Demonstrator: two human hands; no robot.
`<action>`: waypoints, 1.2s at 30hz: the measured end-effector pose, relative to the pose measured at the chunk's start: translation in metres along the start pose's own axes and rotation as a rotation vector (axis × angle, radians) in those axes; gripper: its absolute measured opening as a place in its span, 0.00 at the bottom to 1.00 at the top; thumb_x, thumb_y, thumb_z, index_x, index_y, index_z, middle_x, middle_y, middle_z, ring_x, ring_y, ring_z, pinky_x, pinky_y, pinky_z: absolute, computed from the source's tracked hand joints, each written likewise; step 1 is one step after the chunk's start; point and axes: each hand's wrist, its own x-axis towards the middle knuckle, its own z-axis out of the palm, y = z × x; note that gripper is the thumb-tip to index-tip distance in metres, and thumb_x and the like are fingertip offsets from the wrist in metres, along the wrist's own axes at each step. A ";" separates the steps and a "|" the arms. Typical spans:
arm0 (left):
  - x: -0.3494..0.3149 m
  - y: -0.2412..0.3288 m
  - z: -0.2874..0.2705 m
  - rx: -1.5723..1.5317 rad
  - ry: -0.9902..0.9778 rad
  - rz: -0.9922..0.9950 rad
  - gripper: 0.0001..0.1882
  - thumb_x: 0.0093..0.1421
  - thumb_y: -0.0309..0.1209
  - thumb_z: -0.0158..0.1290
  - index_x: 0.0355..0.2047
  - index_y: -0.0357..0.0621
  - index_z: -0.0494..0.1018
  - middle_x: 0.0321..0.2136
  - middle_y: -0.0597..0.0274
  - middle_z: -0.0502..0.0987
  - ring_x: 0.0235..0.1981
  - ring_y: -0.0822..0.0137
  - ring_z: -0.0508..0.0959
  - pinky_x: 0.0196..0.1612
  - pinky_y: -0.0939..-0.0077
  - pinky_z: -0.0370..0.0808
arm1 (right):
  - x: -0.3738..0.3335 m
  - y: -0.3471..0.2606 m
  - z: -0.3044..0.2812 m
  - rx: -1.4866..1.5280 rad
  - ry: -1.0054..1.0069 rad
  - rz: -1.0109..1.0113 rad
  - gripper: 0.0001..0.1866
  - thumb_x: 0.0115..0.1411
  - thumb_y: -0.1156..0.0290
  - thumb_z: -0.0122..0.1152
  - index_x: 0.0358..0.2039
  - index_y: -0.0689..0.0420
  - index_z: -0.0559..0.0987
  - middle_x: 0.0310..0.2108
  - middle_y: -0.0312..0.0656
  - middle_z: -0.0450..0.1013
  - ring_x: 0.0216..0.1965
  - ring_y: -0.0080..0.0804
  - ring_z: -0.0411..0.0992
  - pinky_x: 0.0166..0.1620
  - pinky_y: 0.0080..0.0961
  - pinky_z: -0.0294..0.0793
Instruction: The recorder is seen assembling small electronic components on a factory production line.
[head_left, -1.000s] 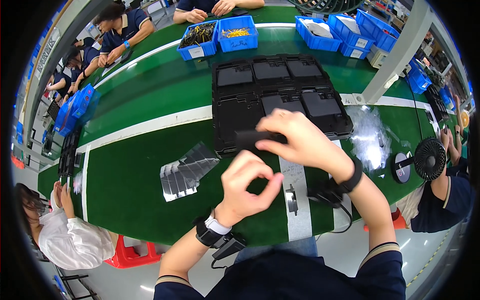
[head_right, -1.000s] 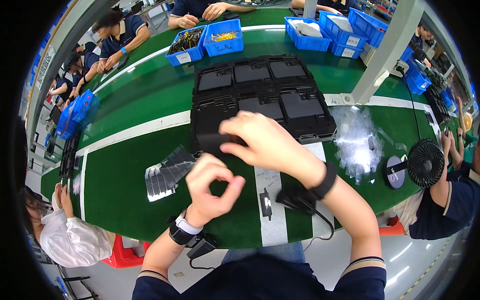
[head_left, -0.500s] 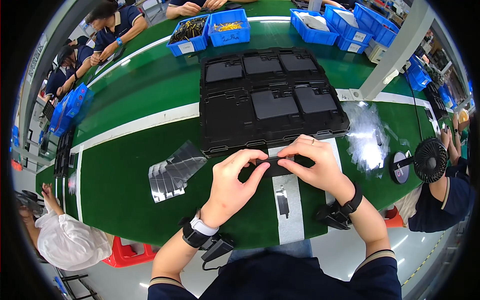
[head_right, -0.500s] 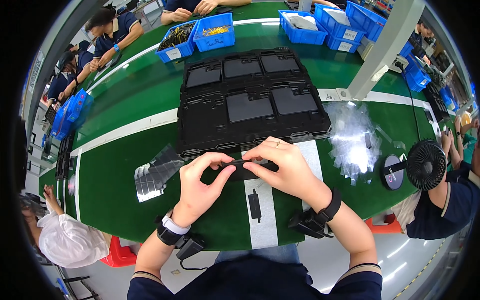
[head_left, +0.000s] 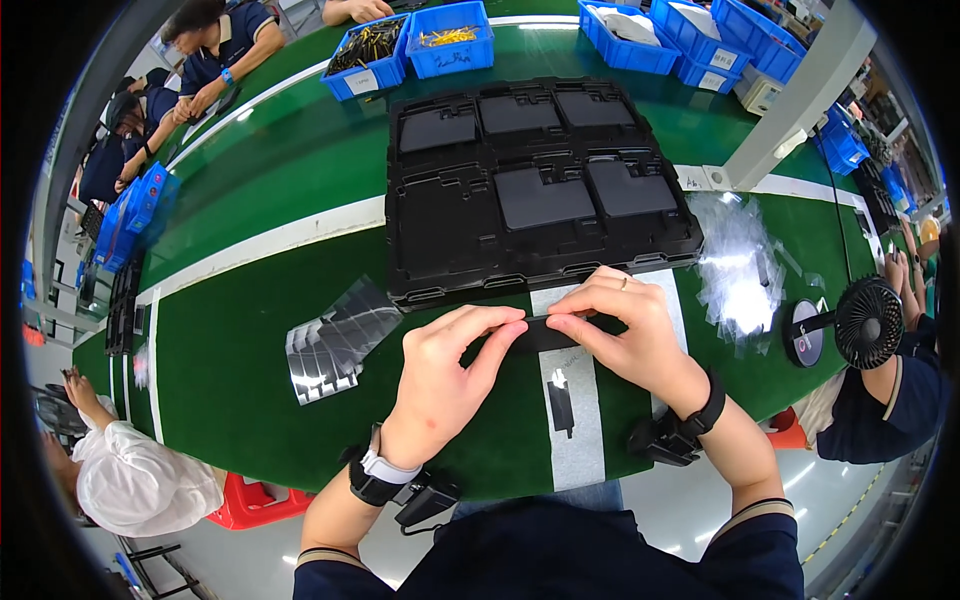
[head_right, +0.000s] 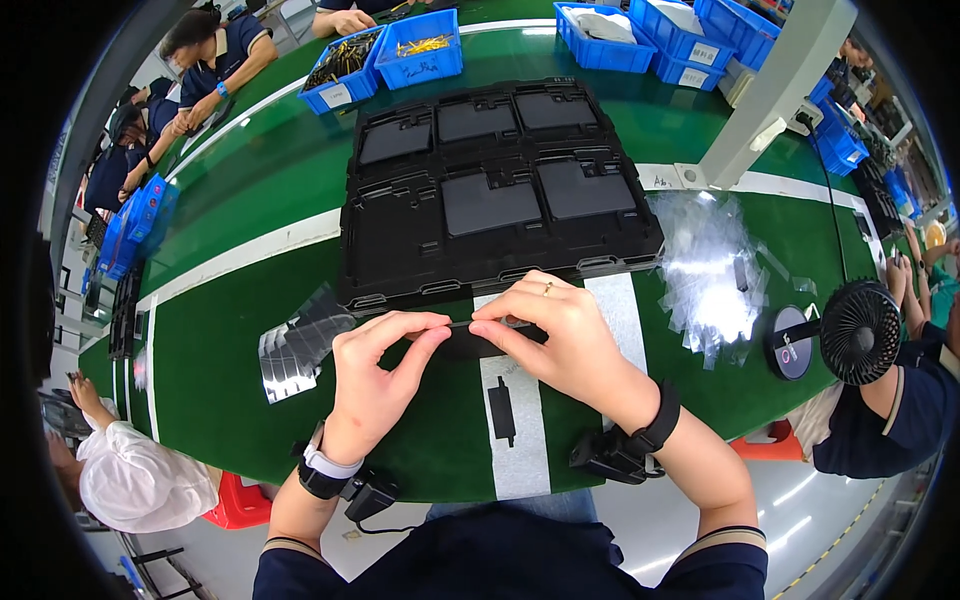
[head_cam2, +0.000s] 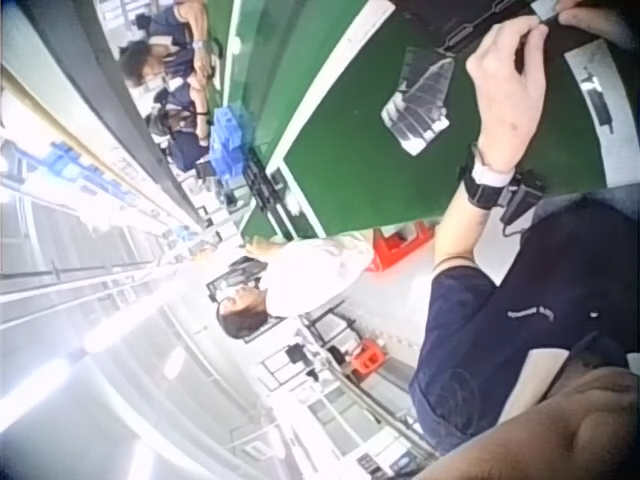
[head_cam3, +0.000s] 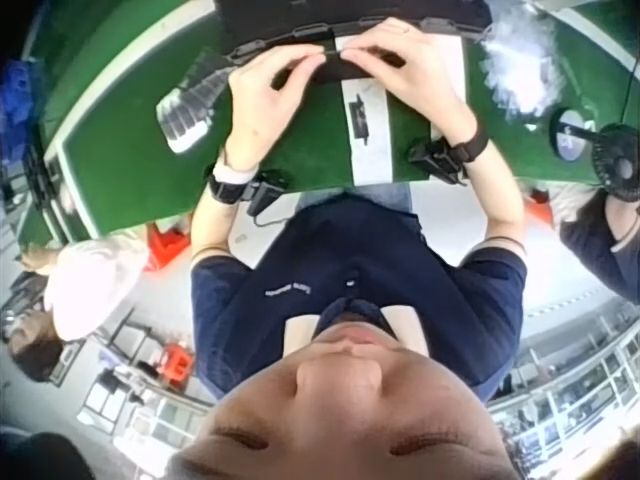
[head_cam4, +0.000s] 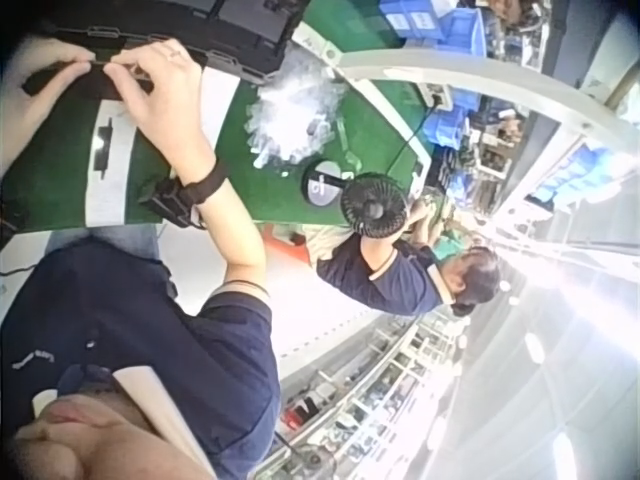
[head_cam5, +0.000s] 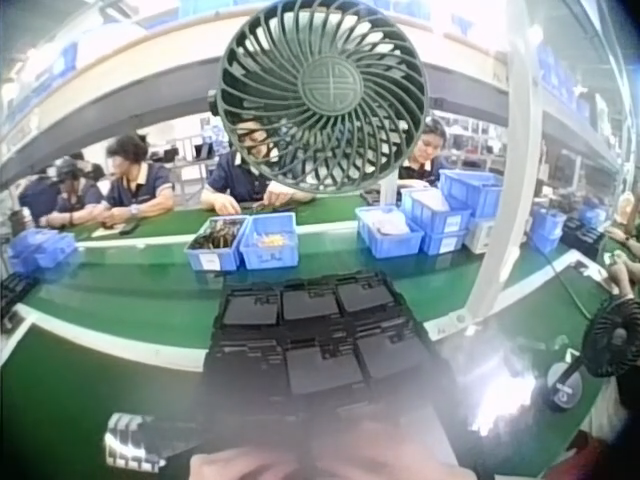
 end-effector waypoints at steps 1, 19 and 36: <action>0.001 0.000 -0.001 -0.003 -0.013 -0.009 0.05 0.50 0.20 0.58 0.30 0.37 0.77 0.25 0.58 0.79 0.26 0.68 0.80 0.32 0.80 0.75 | 0.000 0.000 0.000 0.013 -0.027 0.023 0.06 0.47 0.75 0.67 0.25 0.60 0.78 0.23 0.37 0.74 0.24 0.32 0.70 0.31 0.23 0.71; -0.002 -0.008 0.002 -0.738 -0.379 -0.395 0.09 0.61 0.26 0.50 0.39 0.31 0.72 0.32 0.60 0.79 0.27 0.76 0.77 0.34 0.83 0.74 | -0.008 0.001 -0.008 0.801 -0.108 0.289 0.17 0.54 0.78 0.60 0.46 0.62 0.73 0.46 0.44 0.70 0.45 0.27 0.71 0.45 0.24 0.73; -0.010 -0.004 0.005 -0.774 -0.588 -0.324 0.09 0.58 0.28 0.55 0.38 0.38 0.74 0.20 0.69 0.73 0.19 0.79 0.71 0.24 0.85 0.67 | -0.011 -0.012 -0.018 1.066 -0.225 0.253 0.27 0.44 0.71 0.73 0.40 0.56 0.66 0.43 0.55 0.71 0.50 0.47 0.69 0.50 0.40 0.70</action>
